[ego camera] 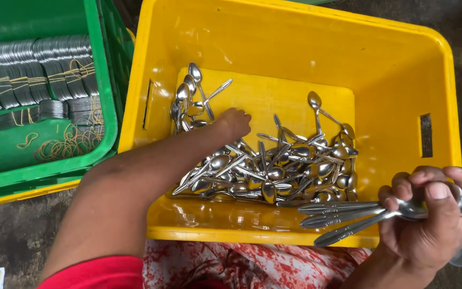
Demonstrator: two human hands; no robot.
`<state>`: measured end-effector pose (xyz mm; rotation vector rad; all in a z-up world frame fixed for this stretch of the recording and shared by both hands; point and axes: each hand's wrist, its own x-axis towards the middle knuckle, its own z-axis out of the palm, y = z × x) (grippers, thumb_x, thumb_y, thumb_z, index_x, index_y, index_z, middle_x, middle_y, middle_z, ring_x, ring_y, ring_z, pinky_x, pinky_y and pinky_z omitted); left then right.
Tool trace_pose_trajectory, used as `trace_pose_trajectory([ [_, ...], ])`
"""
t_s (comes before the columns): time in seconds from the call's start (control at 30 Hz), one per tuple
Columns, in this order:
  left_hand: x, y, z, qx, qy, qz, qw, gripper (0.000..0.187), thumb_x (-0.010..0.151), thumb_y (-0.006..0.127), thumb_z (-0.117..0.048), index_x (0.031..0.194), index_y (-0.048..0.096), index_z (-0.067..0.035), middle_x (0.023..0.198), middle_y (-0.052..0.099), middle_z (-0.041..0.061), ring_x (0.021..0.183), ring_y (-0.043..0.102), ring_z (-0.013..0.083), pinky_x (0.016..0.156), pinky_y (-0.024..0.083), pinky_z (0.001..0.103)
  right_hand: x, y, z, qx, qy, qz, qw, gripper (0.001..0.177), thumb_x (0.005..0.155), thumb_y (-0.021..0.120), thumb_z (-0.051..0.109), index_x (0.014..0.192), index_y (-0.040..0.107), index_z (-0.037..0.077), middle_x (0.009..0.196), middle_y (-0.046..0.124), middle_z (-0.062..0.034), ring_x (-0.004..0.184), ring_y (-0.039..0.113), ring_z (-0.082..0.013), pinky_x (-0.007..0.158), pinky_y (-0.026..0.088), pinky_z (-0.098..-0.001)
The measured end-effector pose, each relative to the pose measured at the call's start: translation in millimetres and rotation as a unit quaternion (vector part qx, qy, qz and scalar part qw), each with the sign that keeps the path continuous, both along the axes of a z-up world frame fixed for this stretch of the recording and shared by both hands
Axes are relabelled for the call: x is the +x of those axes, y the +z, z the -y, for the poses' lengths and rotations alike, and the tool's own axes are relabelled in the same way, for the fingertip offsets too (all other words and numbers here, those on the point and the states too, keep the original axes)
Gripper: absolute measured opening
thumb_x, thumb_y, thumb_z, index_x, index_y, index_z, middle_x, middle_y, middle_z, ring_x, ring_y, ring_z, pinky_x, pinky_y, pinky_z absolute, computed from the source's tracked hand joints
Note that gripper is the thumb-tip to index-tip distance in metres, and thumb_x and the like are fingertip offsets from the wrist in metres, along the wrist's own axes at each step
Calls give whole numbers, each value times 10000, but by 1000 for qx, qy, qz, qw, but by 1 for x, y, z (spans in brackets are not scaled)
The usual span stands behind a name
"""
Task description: Picking up loose metal spoons, stacking them into neat bundles, and securing them with rubber bands.
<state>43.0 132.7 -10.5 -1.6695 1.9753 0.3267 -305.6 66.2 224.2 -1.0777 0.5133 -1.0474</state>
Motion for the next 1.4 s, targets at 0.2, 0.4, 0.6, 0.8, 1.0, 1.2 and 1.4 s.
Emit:
trace_pose_trajectory([
  [0.2,17,108,4,-20,159,-232,959,163,820,680,-73,749,734,-209,825,757,-68,784,675,172,780,509,378,10,3,-1,-66,-14,-99,993,317,1008,680,16,1241,525,165,1172,643,-97,924,671,-130,679,572,-220],
  [0.4,2,239,-11,-106,250,-438,857,313,851,649,-258,1124,682,-107,1156,716,92,968,699,231,826,560,434,60,21,-28,-375,-8,-294,879,488,735,861,-31,1108,551,-87,1223,649,-297,1135,657,-345,1062,579,-458],
  [0.6,-68,292,-42,-176,251,-608,732,316,794,624,-168,1048,701,2,723,775,114,511,716,168,417,548,273,101,41,-69,-489,-3,-319,812,596,647,949,118,1004,523,-100,1364,636,-346,1176,666,-378,974,569,-436],
  [0.8,-48,313,-71,-259,252,-483,797,411,886,408,-320,1123,615,-55,617,706,45,514,714,239,583,568,446,105,36,-65,-430,-35,-290,854,379,812,741,-153,1125,534,-104,1063,656,-225,965,722,-307,859,580,-356],
  [1.0,-70,288,-169,-138,217,-317,913,876,848,706,-646,1417,495,-14,1432,445,290,1325,407,452,1093,257,642,120,16,-24,-323,-12,-95,942,376,1104,650,162,1376,412,60,1030,643,-197,776,650,-248,718,566,-312],
  [1.2,-78,221,-214,-248,177,-196,932,250,767,683,-82,1011,674,-26,983,702,191,895,637,313,921,465,521,107,4,0,-47,-10,53,997,332,1100,688,36,1363,539,174,1209,665,-56,972,704,-137,693,602,-237],
  [1.4,-41,246,-183,-107,272,-219,931,622,840,805,-543,1250,668,-95,1125,722,121,1081,672,360,1065,455,602,88,20,0,42,-54,44,997,212,1019,754,147,1202,674,77,1163,717,18,1017,702,-34,728,579,-128],
])
